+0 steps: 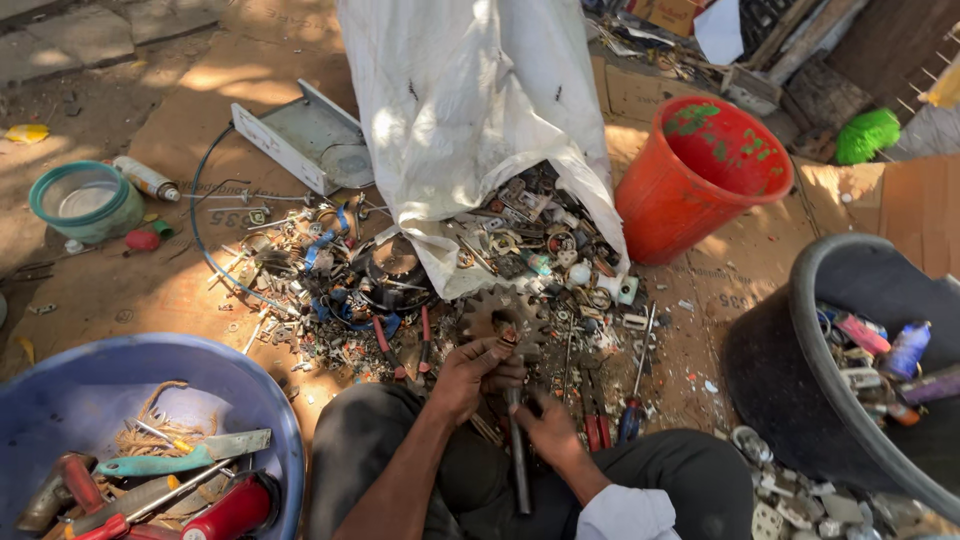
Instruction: The person sits on the ground and uses a hammer and pliers to dismantle a metal lock mechanism. They repeatedly strike the lock to break it apart and use pliers to pull out internal components, working over a pile of scrap metal.
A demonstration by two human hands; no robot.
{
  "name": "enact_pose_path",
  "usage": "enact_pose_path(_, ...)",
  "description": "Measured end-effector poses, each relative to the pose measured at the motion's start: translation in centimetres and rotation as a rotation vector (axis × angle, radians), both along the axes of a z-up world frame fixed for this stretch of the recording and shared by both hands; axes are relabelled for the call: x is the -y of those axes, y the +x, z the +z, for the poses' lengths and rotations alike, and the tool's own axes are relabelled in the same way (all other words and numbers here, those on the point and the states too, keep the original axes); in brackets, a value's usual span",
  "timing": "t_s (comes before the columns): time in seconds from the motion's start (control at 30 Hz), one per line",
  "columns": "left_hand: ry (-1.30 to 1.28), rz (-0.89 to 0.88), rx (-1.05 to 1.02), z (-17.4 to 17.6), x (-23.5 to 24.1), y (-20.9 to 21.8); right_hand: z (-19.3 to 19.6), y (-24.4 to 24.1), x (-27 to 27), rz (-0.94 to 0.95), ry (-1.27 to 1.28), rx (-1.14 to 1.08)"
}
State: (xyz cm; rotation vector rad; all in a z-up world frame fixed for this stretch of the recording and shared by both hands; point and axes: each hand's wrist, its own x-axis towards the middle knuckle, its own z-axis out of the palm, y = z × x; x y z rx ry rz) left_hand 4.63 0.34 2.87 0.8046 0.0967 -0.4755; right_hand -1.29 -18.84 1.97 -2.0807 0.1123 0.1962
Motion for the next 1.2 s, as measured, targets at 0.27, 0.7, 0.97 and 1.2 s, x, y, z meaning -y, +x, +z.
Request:
enact_pose_path(0.27, -0.190, -0.340, -0.184, -0.1, 1.2, -4.7, 4.8, -1.7, 1.8, -0.047, 0.558, -0.007)
enact_pose_path(0.7, 0.198, 0.345, -0.135, -0.3, 4.3, -5.0, 3.0, -2.1, -0.5, 0.112, 0.191, -0.034)
enact_pose_path(0.97, -0.142, 0.537, -0.381, -3.1, -1.0, 0.8, -3.9, 2.8, 5.6, -0.122, -0.534, -0.160)
enact_pose_path(1.2, -0.449, 0.392, -0.343, -1.3, -1.7, 0.9, -11.0, 4.1, 5.9, -0.138, -0.717, -0.294)
